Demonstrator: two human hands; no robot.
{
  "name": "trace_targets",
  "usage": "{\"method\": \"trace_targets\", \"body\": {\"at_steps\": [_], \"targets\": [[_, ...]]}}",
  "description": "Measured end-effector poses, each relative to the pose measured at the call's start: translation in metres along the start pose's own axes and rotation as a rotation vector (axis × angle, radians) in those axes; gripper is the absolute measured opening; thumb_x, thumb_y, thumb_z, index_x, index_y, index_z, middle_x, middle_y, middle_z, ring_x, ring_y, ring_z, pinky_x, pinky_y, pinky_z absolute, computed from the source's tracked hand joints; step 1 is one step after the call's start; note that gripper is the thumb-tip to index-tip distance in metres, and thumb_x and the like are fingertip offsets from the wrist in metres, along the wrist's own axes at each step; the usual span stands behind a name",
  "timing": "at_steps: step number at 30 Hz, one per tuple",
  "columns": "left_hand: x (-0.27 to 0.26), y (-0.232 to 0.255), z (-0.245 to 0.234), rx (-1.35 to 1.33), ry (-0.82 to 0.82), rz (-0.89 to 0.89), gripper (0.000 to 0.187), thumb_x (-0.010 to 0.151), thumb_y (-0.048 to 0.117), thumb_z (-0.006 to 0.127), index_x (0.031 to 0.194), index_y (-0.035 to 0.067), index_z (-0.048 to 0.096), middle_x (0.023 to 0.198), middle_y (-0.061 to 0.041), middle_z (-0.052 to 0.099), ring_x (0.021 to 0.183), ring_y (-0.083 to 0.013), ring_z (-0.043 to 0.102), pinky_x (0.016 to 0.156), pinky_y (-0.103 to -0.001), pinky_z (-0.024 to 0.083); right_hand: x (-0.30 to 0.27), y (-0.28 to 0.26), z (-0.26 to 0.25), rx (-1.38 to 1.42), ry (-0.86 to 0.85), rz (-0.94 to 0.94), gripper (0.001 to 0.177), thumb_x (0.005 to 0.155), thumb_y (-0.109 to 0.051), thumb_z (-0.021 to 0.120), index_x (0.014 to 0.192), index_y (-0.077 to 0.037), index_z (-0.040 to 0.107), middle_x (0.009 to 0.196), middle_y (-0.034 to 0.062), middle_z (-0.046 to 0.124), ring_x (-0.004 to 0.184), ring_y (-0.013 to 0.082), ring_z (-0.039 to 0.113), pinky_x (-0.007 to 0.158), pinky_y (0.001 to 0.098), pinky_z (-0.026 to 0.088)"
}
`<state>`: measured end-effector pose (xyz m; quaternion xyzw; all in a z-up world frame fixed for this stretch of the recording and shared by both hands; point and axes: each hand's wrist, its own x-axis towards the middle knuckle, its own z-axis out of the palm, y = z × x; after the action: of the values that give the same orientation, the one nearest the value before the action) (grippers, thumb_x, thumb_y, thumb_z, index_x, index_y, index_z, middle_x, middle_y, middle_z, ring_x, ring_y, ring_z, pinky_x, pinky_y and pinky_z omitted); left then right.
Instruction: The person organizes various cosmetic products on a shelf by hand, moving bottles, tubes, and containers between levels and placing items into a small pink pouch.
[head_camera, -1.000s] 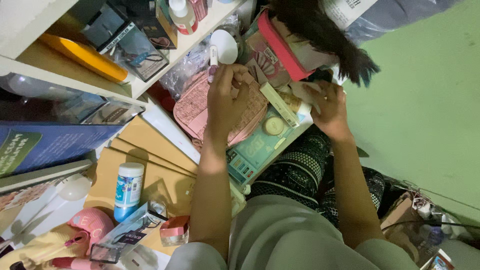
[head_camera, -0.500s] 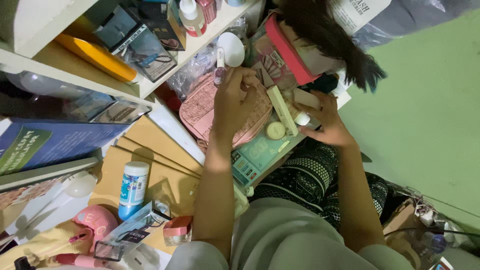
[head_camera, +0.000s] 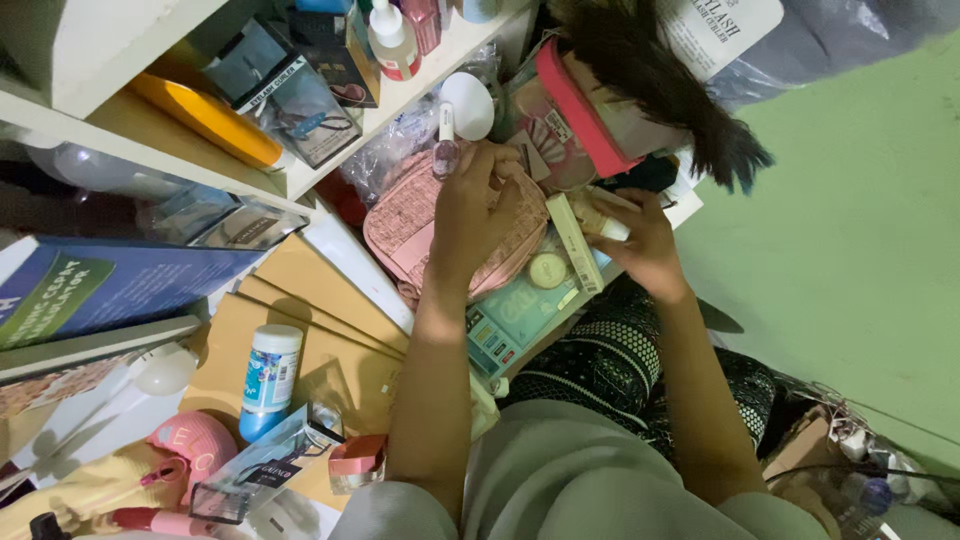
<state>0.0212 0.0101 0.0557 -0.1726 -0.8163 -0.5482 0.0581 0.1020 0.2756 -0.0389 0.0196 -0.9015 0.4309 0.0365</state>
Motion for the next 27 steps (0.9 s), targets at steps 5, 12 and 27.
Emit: {"method": "trace_targets", "body": {"at_steps": [5,12,27], "targets": [[-0.002,-0.004,0.002,-0.023,-0.006,0.016,0.028,0.089,-0.001,0.069,0.116,0.006,0.063,0.103,-0.01,0.065,0.088,-0.0235,0.07,0.075,-0.033,0.058,-0.014,0.037,0.035,0.05,0.193,-0.122,0.048,0.089,-0.013,0.082,0.134,-0.009,0.067,0.137,0.0128,0.06,0.126,0.0319,0.058,0.102,0.0367,0.055],[-0.002,-0.009,0.003,0.001,-0.014,0.062,0.029,0.088,-0.002,0.068,0.116,0.005,0.062,0.105,-0.011,0.065,0.091,-0.0238,0.07,0.076,-0.033,0.059,-0.026,-0.036,0.055,-0.294,0.31,-0.052,0.066,0.074,-0.022,0.093,0.131,-0.006,0.064,0.139,0.0249,0.046,0.126,0.0439,0.052,0.103,0.0512,0.049],[-0.005,-0.023,-0.021,-0.12,0.816,-0.001,0.016,0.113,0.015,0.053,0.116,0.003,0.063,0.111,-0.006,0.064,0.105,-0.0185,0.06,0.1,-0.032,0.048,-0.004,-0.133,0.034,0.175,0.049,-0.105,0.06,0.077,-0.013,0.084,0.134,-0.008,0.064,0.14,0.019,0.058,0.126,0.0352,0.063,0.099,0.0473,0.056]]}}
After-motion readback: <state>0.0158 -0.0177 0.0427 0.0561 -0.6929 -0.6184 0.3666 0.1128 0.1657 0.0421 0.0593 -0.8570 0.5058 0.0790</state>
